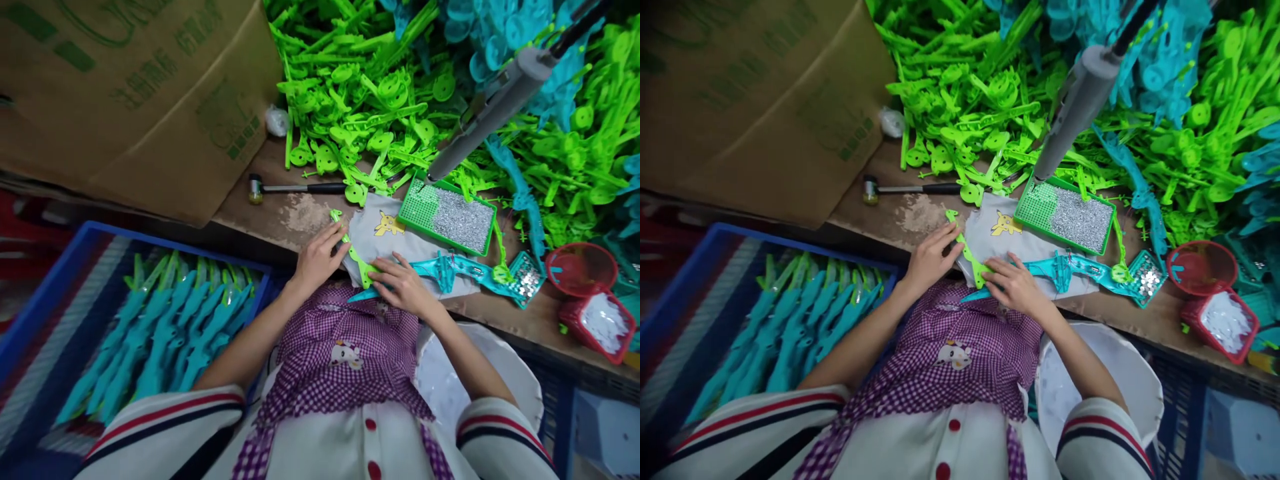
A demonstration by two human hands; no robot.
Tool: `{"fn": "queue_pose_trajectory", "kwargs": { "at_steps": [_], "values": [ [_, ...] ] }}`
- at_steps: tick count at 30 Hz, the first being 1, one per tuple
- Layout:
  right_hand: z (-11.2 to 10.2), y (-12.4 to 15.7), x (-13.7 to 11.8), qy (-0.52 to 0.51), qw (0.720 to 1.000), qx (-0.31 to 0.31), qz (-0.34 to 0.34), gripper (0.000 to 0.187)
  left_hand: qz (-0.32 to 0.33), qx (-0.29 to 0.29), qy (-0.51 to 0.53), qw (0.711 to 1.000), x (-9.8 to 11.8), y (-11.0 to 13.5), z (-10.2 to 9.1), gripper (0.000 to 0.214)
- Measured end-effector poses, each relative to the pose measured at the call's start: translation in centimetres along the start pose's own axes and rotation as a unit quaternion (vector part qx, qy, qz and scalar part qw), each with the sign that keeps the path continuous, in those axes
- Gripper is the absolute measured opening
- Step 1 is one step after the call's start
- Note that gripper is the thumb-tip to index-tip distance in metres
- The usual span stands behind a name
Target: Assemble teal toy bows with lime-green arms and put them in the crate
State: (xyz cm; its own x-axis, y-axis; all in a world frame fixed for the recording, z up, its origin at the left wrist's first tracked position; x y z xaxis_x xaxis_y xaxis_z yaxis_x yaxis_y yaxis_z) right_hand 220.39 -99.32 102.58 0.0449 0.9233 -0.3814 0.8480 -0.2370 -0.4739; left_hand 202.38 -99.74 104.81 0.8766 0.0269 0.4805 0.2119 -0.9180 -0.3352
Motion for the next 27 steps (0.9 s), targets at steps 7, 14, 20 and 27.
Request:
{"fn": "queue_pose_trajectory", "kwargs": {
  "at_steps": [7,14,20,27],
  "values": [
    [2.8,-4.2,-1.0,0.056,0.998,-0.020,0.022,0.046,-0.009,0.003,0.006,1.000,0.2,-0.1,0.1,0.040],
    [3.3,-3.7,-0.3,0.042,0.998,0.012,0.037,0.048,0.011,0.016,0.007,1.000,0.0,-0.8,0.5,0.035],
    [1.3,-5.4,1.7,-0.038,0.996,0.018,0.078,0.040,0.007,0.046,0.017,0.999,-0.9,-0.5,0.9,0.052],
    [1.2,-13.8,4.0,0.047,0.994,-0.094,0.025,0.058,-0.011,0.055,0.023,0.998,-1.4,-0.4,0.9,0.047]
  ]
}}
Point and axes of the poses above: each hand's wrist, its own y-axis away from the middle knuckle, its own z-axis out of the palm, x = y × z, the point moved 10 cm from there along -y, towards the middle knuckle, and after that the axes turned 10 degrees about -z, right-handed, at the moved point
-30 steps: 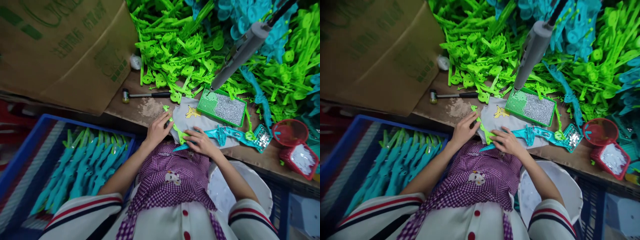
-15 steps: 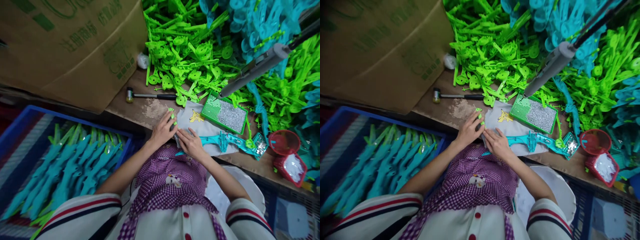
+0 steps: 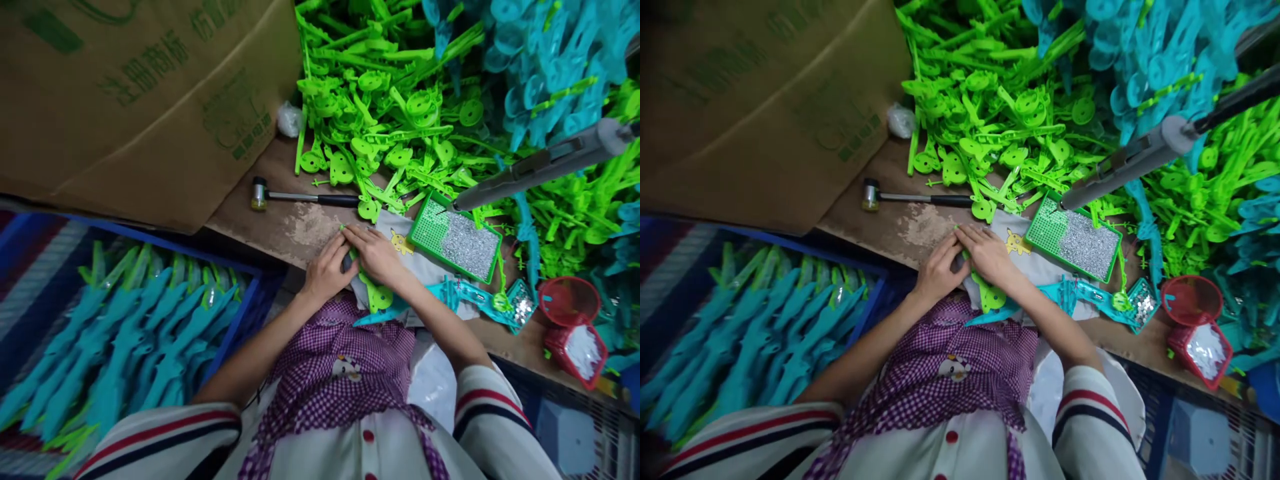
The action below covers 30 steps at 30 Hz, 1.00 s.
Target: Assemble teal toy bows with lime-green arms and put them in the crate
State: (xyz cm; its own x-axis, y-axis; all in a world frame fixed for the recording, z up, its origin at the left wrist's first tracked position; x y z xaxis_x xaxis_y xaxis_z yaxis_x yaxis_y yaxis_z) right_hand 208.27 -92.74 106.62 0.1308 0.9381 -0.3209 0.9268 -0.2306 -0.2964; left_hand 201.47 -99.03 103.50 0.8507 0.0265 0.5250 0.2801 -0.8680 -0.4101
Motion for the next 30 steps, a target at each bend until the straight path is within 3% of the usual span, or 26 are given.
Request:
{"fn": "queue_pose_trajectory", "kwargs": {
  "at_steps": [8,19,24,28,30],
  "values": [
    [0.7,-0.8,1.0,0.006,0.998,-0.050,0.032,0.066,0.006,0.029,-0.011,1.000,-0.1,0.4,-0.1,0.039],
    [1.4,-1.6,0.4,0.020,0.997,-0.053,0.045,0.053,0.027,0.043,-0.035,0.998,1.0,0.6,-0.9,0.035],
    [1.0,-0.2,1.4,-0.095,0.994,0.016,0.044,0.056,0.016,0.047,-0.032,0.998,0.9,0.6,-0.9,0.040],
    [0.1,1.7,1.6,-0.140,0.978,0.111,0.106,0.045,0.001,0.048,-0.035,0.998,0.6,0.8,-0.8,0.043],
    [0.0,2.6,1.0,-0.120,0.976,0.125,0.134,0.041,-0.001,0.043,-0.021,0.999,0.7,0.9,-0.9,0.047]
  ]
}}
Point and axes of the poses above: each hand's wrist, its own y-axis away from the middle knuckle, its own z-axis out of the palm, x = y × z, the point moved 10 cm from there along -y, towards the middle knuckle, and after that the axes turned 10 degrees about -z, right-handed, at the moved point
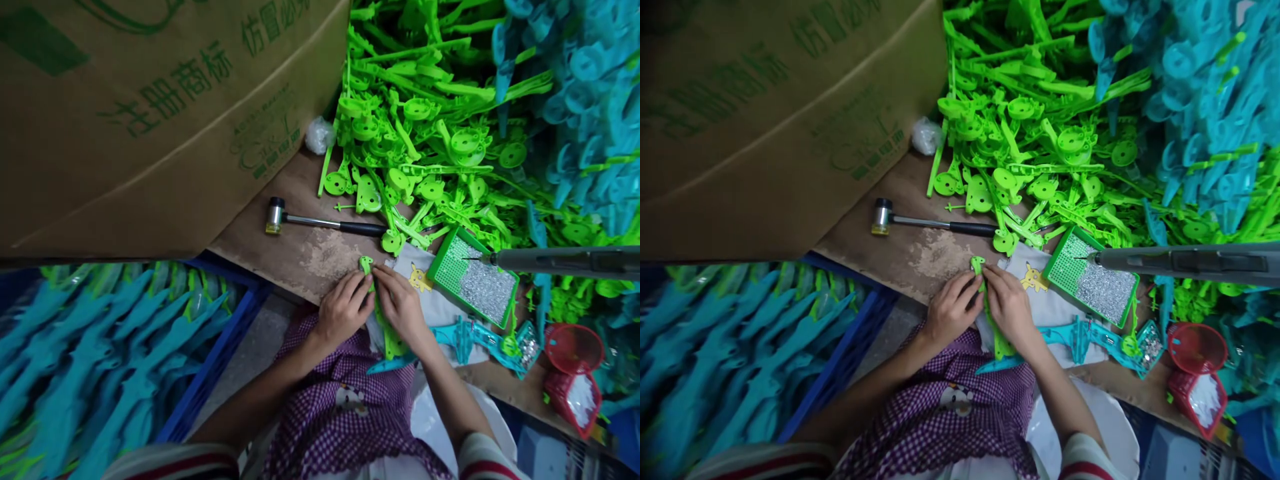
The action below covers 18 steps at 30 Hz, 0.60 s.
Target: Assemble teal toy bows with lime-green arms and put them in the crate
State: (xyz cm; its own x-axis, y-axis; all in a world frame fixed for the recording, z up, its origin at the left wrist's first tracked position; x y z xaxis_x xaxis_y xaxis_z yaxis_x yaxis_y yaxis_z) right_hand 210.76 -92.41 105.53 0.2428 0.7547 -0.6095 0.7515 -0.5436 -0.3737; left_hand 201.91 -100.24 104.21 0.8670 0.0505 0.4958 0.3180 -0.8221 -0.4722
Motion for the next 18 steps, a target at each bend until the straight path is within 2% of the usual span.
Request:
{"fn": "queue_pose_trajectory", "kwargs": {
  "at_steps": [4,8,10,15,18],
  "values": [
    [0.5,1.6,-0.7,0.079,0.996,-0.014,0.049,0.038,-0.035,-0.017,0.062,0.997,-0.3,-0.3,-0.7,0.052],
    [0.8,2.4,0.0,0.123,0.987,-0.024,0.104,0.038,-0.141,-0.036,0.116,0.982,-2.3,-1.4,-1.4,0.051],
    [1.2,2.6,0.4,0.132,0.984,-0.030,0.112,0.039,-0.173,-0.062,0.121,0.975,-3.2,-2.2,-1.3,0.051],
    [1.6,2.7,0.9,0.125,0.985,-0.012,0.115,0.032,-0.163,-0.155,0.136,0.965,-3.8,-4.3,-0.4,0.041],
    [1.6,2.7,0.8,0.122,0.986,-0.002,0.110,0.032,-0.166,-0.173,0.163,0.957,-4.0,-4.7,-0.3,0.034]
  ]
}}
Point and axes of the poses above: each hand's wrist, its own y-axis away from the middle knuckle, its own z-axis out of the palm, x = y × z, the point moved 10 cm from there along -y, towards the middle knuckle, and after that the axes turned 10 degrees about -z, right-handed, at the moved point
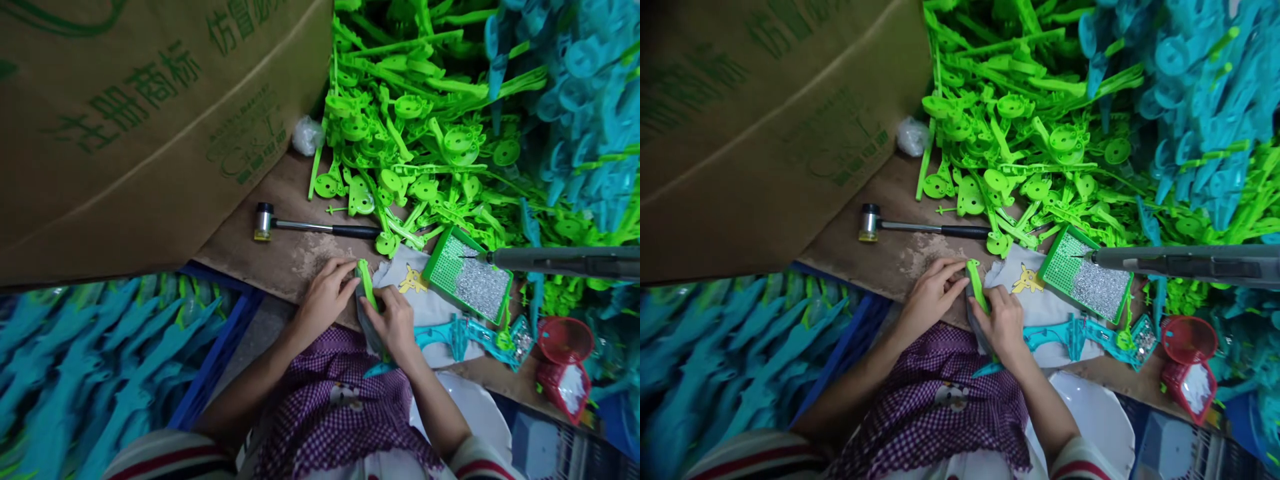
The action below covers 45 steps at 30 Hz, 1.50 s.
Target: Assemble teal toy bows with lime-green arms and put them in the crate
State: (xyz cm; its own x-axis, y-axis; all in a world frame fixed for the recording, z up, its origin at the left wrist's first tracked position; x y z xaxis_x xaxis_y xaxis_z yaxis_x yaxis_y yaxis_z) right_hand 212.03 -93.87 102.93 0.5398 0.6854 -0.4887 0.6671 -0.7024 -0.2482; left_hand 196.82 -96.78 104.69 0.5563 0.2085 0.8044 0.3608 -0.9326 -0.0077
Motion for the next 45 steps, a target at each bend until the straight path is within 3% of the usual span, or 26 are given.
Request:
{"fn": "queue_pose_trajectory", "kwargs": {
  "at_steps": [13,16,19,22,24,26,28,31,37,42,45],
  "values": [
    [0.7,-0.5,0.3,0.052,0.988,-0.130,0.061,0.047,0.006,0.045,-0.055,0.997,0.0,-0.1,0.8,0.040],
    [-0.4,-0.4,0.4,0.005,0.994,-0.111,0.011,0.051,0.022,0.067,-0.057,0.996,-0.4,-0.3,0.7,0.045],
    [-3.1,1.9,1.2,-0.034,0.997,-0.054,-0.043,0.059,0.037,0.103,-0.039,0.993,-0.3,0.4,-0.5,0.051],
    [-4.9,5.9,2.3,-0.028,0.997,-0.018,-0.071,0.065,0.107,0.129,-0.051,0.985,2.4,2.8,-1.5,0.049],
    [-4.6,8.5,3.0,-0.016,0.996,-0.027,-0.082,0.072,0.192,0.060,-0.106,0.974,5.6,5.0,0.4,0.050],
    [-3.5,10.3,3.7,-0.013,0.996,-0.038,-0.080,0.076,0.262,-0.057,-0.176,0.947,8.0,7.1,4.2,0.052],
    [-2.6,11.2,4.4,-0.022,0.997,-0.036,-0.071,0.073,0.286,-0.143,-0.234,0.918,8.7,8.4,7.6,0.050],
    [-1.8,11.3,4.8,-0.044,0.996,-0.024,-0.069,0.062,0.268,-0.202,-0.278,0.900,7.9,8.1,10.6,0.039],
    [-2.1,10.9,4.3,-0.077,0.994,-0.002,-0.082,0.053,0.268,-0.252,-0.279,0.887,6.6,6.9,11.3,0.060],
    [-1.9,10.9,4.4,-0.075,0.993,-0.001,-0.090,0.048,0.218,-0.261,-0.262,0.903,6.2,5.9,11.3,0.042],
    [-2.0,11.1,4.2,-0.079,0.992,0.006,-0.094,0.051,0.214,-0.272,-0.241,0.907,6.3,5.4,10.4,0.048]
  ]
}}
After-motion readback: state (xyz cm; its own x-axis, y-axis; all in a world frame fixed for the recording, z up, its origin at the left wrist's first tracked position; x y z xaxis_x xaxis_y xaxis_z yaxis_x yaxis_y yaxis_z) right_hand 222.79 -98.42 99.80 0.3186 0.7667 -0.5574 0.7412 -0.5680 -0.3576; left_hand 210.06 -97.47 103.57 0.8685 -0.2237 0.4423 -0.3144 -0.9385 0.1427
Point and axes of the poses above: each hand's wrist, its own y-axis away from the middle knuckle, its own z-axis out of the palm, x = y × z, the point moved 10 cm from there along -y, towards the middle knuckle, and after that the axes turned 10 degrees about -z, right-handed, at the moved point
